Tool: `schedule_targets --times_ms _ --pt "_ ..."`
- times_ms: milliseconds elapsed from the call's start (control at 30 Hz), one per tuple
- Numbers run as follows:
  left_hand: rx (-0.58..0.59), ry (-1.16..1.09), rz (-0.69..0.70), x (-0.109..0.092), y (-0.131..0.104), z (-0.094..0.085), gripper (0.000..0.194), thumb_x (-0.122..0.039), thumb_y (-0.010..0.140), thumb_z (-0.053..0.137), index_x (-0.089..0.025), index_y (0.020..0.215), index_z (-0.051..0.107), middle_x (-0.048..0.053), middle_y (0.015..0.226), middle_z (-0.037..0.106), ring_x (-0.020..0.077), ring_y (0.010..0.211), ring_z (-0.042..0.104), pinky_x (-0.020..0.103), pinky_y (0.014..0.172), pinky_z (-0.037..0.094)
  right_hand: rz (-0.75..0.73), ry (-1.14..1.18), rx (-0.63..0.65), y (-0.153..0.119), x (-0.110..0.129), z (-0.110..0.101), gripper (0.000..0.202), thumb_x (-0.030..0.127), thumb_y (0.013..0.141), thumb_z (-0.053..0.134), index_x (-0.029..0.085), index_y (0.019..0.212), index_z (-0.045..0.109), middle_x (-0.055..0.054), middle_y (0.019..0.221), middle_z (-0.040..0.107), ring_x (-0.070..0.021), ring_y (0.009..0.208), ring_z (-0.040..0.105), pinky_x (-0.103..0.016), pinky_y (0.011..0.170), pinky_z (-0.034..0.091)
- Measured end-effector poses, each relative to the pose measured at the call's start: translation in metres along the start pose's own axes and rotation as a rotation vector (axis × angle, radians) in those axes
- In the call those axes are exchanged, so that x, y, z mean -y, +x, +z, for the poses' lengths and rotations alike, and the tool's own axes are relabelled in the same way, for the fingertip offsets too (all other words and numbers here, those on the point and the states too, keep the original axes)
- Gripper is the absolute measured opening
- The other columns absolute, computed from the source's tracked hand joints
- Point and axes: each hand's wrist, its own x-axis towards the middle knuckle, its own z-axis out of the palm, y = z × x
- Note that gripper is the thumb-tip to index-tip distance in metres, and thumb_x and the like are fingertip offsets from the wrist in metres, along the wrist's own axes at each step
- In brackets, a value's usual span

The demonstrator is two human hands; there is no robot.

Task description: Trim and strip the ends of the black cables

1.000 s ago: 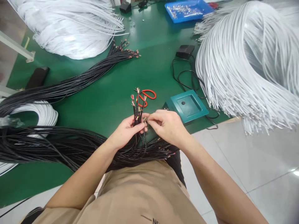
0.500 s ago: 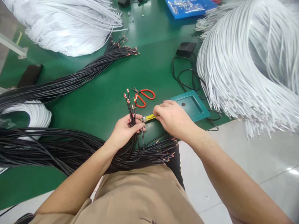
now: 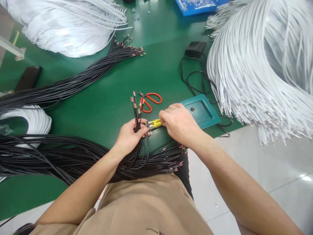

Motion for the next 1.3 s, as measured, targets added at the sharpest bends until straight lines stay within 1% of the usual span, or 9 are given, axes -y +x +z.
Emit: schedule_targets --times_ms 233,333,433,567,733,867,1000,1167,1300 --pt "0.013 0.096 0.006 0.0 -0.001 0.004 0.034 -0.027 0.071 0.072 -0.014 0.101 0.064 -0.001 0.068 0.069 0.0149 0.062 0.067 0.026 0.063 0.051 -0.024 -0.015 -0.012 -0.003 0.001 -0.001 0.012 0.011 0.083 0.052 0.015 0.083 0.063 -0.007 0.079 0.069 -0.0221 0.082 0.057 -0.037 0.085 0.038" --pt "0.016 0.078 0.002 -0.002 -0.002 0.004 0.036 -0.027 0.07 0.073 -0.013 0.101 0.065 -0.001 0.067 0.069 0.0147 0.061 0.067 0.026 0.062 0.051 0.014 -0.038 -0.113 -0.007 -0.006 -0.001 0.015 0.02 0.087 0.053 0.014 0.094 0.065 -0.011 0.1 0.069 -0.0273 0.113 0.053 -0.047 0.108 0.025" --pt "0.029 0.058 -0.005 -0.003 -0.001 0.002 0.037 -0.028 0.069 0.074 -0.012 0.102 0.064 0.0 0.068 0.068 0.0147 0.062 0.067 0.026 0.062 0.051 0.202 -0.087 -0.239 -0.012 -0.015 0.004 0.03 0.025 0.091 0.049 0.015 0.117 0.06 -0.014 0.13 0.058 -0.0312 0.131 0.04 -0.056 0.112 0.016" --pt "0.051 0.035 -0.022 -0.004 -0.002 -0.002 0.039 -0.03 0.069 0.075 -0.012 0.102 0.063 0.0 0.069 0.068 0.0146 0.063 0.068 0.026 0.063 0.051 0.31 -0.099 -0.242 -0.013 -0.022 0.011 0.038 0.027 0.093 0.044 0.015 0.129 0.053 -0.016 0.139 0.05 -0.031 0.135 0.035 -0.057 0.111 0.019" --pt "0.033 -0.02 -0.01 -0.004 -0.006 -0.011 0.041 -0.031 0.068 0.077 -0.012 0.101 0.062 -0.001 0.07 0.067 0.0143 0.065 0.068 0.026 0.065 0.052 0.278 -0.056 -0.302 -0.011 -0.004 0.004 0.027 0.023 0.091 0.049 0.015 0.114 0.062 -0.015 0.126 0.059 -0.0299 0.122 0.048 -0.051 0.106 0.03" --pt "0.037 -0.089 0.03 -0.004 -0.01 -0.018 0.04 -0.032 0.071 0.075 -0.014 0.105 0.063 -0.001 0.075 0.067 0.0136 0.068 0.068 0.027 0.071 0.053 0.262 0.25 -0.288 -0.012 0.033 0.006 0.023 0.023 0.094 0.046 0.017 0.087 0.068 -0.008 0.087 0.067 -0.0209 0.085 0.059 -0.035 0.08 0.045" --pt "0.059 -0.081 0.095 -0.005 -0.014 -0.019 0.036 -0.027 0.073 0.074 -0.017 0.106 0.066 -0.002 0.076 0.066 0.011 0.067 0.065 0.025 0.07 0.052 0.377 0.707 -0.269 -0.013 0.059 0.019 0.019 0.02 0.09 0.052 0.019 0.085 0.07 -0.004 0.085 0.068 -0.0141 0.078 0.061 -0.027 0.074 0.046" --pt "0.095 -0.106 0.105 -0.006 -0.018 -0.016 0.034 -0.024 0.074 0.074 -0.019 0.107 0.068 -0.002 0.077 0.067 0.0104 0.066 0.062 0.025 0.069 0.052 0.521 1.334 -0.246 -0.011 0.062 0.023 0.015 0.024 0.084 0.058 0.018 0.088 0.072 0.0 0.071 0.068 -0.0116 0.065 0.06 -0.025 0.063 0.046" --pt "0.155 -0.17 0.062 -0.005 -0.019 -0.015 0.039 -0.025 0.072 0.076 -0.019 0.109 0.067 0.001 0.08 0.071 0.013 0.067 0.065 0.026 0.067 0.052 0.597 1.648 -0.11 -0.009 0.058 0.018 0.024 0.036 0.079 0.066 0.015 0.087 0.073 0.002 0.06 0.061 -0.0082 0.05 0.049 -0.021 0.043 0.033"
